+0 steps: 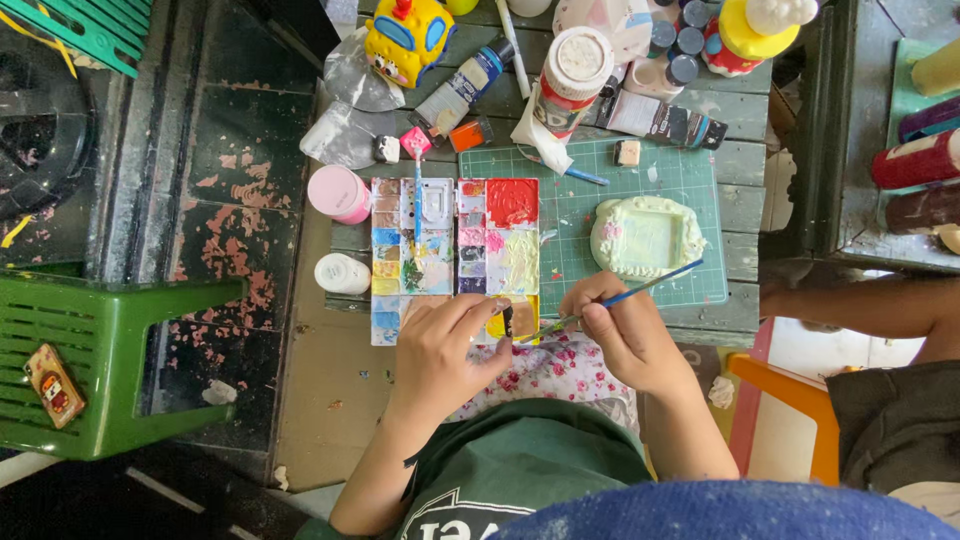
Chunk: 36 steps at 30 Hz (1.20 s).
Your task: The person paints small ceramic figurines using a fine brush and a palette of mixed paints. They hold each figurine in the left hand and apply paint with the right hand, repeatedly dipping the brush into the palette to change colors. The person places finished figurines on the table and picks up new ones to continue painting.
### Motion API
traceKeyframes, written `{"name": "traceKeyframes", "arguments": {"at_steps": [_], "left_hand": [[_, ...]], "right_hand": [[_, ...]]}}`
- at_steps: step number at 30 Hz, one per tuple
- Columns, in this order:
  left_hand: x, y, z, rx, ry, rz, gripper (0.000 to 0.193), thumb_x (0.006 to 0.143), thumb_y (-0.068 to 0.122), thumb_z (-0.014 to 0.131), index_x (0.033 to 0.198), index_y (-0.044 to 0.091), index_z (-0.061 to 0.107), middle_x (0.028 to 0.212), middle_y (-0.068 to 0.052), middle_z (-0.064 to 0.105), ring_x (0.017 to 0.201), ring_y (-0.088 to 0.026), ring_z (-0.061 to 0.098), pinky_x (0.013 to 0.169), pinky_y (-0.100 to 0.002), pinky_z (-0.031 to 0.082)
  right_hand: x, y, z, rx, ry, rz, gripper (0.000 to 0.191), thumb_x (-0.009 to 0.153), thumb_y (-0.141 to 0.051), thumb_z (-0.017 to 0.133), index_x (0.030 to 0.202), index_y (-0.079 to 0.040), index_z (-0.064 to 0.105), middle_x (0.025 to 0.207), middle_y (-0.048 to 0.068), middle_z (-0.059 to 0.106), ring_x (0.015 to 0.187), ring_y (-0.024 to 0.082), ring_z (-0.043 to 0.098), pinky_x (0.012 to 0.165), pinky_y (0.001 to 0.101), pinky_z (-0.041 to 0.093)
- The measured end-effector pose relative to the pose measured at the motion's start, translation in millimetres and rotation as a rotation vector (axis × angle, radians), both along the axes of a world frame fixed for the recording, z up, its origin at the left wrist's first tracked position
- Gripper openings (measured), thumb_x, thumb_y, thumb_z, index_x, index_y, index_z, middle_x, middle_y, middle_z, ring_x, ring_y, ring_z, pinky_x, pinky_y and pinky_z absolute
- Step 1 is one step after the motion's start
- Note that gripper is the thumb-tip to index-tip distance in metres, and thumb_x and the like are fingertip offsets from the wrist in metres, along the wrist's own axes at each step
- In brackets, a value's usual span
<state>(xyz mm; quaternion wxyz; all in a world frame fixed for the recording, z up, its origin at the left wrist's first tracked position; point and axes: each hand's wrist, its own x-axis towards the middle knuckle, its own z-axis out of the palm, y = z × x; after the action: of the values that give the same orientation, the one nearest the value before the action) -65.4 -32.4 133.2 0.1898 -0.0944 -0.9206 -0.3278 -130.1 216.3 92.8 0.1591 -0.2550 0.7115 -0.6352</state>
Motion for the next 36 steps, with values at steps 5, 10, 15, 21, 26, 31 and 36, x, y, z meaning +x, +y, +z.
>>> {"name": "traceKeyframes", "arguments": {"at_steps": [5,10,15,21,26,31,36], "left_hand": [[1.1,1.0,-0.4,0.024,-0.083,-0.072,0.038,0.074,0.021,0.082,0.11,0.013,0.073,0.101,0.0,0.069,0.084,-0.021,0.068,0.075,-0.037,0.051],[-0.6,0.0,-0.4,0.013,-0.093,-0.07,0.037,0.073,0.021,0.083,0.108,0.013,0.073,0.099,0.001,0.069,0.081,-0.021,0.066,0.077,-0.037,0.051],[-1.2,0.3,-0.7,0.018,-0.082,-0.108,0.037,0.073,0.02,0.083,0.108,0.013,0.073,0.101,0.0,0.069,0.085,-0.022,0.067,0.079,-0.037,0.052],[0.6,0.7,-1.2,0.008,-0.08,-0.1,0.039,0.072,0.02,0.083,0.108,0.011,0.073,0.101,-0.002,0.068,0.086,-0.024,0.067,0.079,-0.038,0.051],[2.1,-1.3,-0.1,-0.02,-0.055,-0.082,0.037,0.073,0.02,0.083,0.108,0.011,0.073,0.101,-0.001,0.068,0.086,-0.023,0.067,0.081,-0.039,0.051],[4.8,-1.7,1.0,-0.008,-0.087,-0.078,0.038,0.073,0.02,0.083,0.108,0.011,0.073,0.102,-0.001,0.068,0.088,-0.022,0.068,0.078,-0.038,0.051],[9.2,-8.7,2.0,-0.059,-0.022,-0.024,0.038,0.074,0.02,0.083,0.108,0.008,0.071,0.106,-0.003,0.068,0.093,-0.023,0.068,0.083,-0.038,0.052]], "right_hand": [[-9.7,-2.2,3.4,0.035,0.053,-0.029,0.016,0.111,-0.016,0.042,0.107,-0.003,0.052,0.103,0.012,0.067,0.07,0.009,0.051,0.065,0.0255,0.046],[-12.7,-1.7,-0.9,-0.104,-0.018,-0.003,0.016,0.11,-0.017,0.043,0.107,-0.003,0.051,0.097,0.012,0.064,0.073,0.012,0.048,0.066,0.0284,0.044],[-12.2,1.1,-5.3,-0.146,0.07,0.052,0.018,0.114,-0.019,0.044,0.106,-0.004,0.05,0.081,0.001,0.049,0.072,0.01,0.044,0.085,0.0366,0.051],[-15.0,-0.6,-6.5,0.001,0.084,0.061,0.017,0.11,-0.017,0.045,0.106,-0.003,0.055,0.089,0.01,0.065,0.065,0.009,0.048,0.063,0.0264,0.045],[-12.1,-1.2,-11.6,-0.116,-0.062,-0.112,0.017,0.11,-0.016,0.043,0.104,-0.003,0.052,0.098,0.012,0.066,0.066,0.008,0.046,0.06,0.0247,0.042],[-4.2,3.4,-18.7,-0.12,0.062,0.003,0.017,0.112,-0.016,0.045,0.105,-0.004,0.054,0.09,0.009,0.063,0.064,0.007,0.049,0.065,0.0257,0.046],[-5.8,-6.3,-29.5,-0.227,-0.08,-0.189,0.016,0.112,-0.015,0.041,0.105,-0.004,0.051,0.101,0.013,0.066,0.069,0.007,0.048,0.062,0.0238,0.043]]}}
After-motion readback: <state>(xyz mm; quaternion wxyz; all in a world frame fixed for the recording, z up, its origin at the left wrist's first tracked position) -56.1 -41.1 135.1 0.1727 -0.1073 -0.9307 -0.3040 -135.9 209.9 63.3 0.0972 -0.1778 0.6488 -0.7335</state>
